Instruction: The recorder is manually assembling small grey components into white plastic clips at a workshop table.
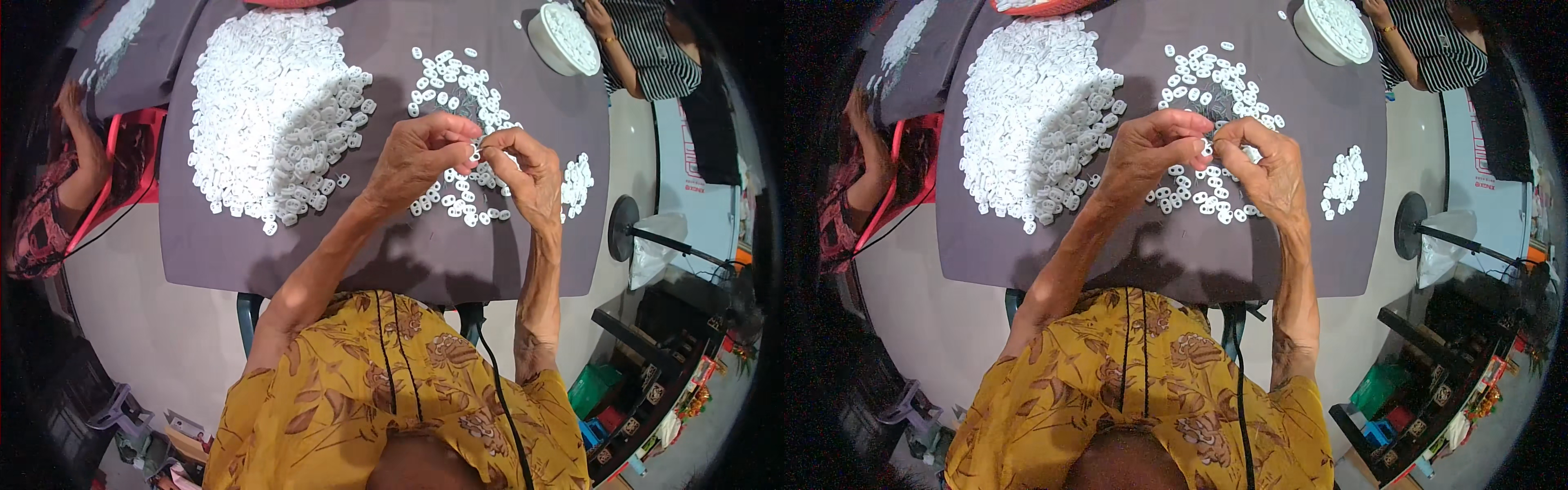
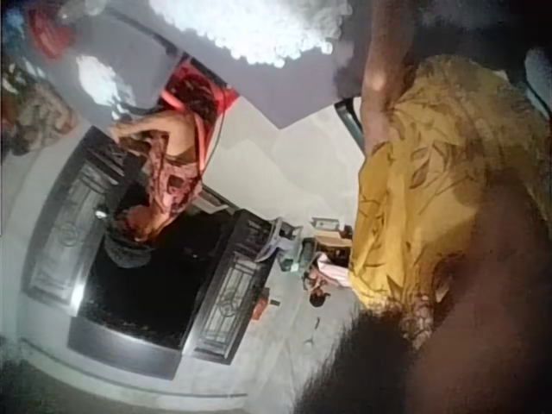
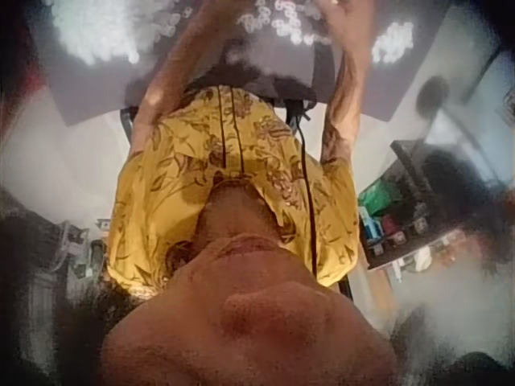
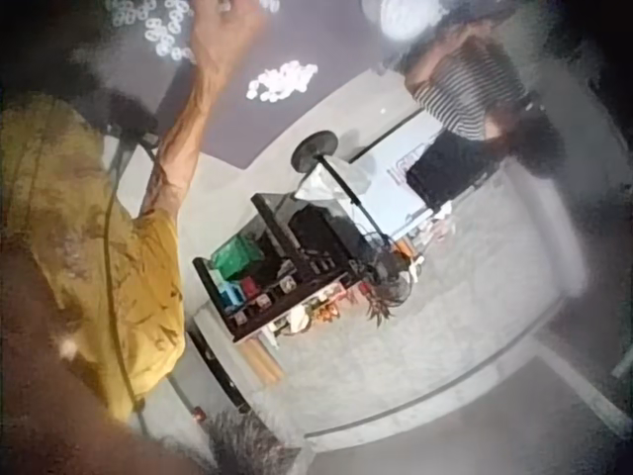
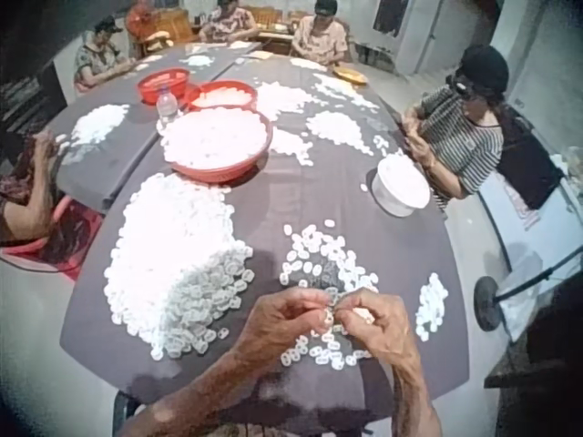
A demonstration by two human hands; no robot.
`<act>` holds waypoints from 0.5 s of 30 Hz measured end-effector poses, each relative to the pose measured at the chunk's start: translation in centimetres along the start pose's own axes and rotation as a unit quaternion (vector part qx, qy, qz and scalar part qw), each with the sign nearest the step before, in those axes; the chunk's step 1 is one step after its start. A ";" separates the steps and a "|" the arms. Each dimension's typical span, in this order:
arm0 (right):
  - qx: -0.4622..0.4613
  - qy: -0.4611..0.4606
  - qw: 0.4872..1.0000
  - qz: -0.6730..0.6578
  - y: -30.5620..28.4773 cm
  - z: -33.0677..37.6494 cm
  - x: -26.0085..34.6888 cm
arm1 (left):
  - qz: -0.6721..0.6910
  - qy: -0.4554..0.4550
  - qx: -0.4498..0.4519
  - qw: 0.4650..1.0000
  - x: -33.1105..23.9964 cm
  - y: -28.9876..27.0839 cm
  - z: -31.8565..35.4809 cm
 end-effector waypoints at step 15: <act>-0.002 -0.025 0.999 0.026 0.3 0.0 0.7 | -0.011 0.006 0.015 1.000 0.3 0.0 -0.3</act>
Point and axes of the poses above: each hand's wrist, its own z-axis away from the middle knuckle, its own y-axis out of the palm, x = y × z, the point moved 6 cm from there along -z, towards the middle knuckle, and after that the axes turned 8 degrees about -y, right-handed, at the moved point
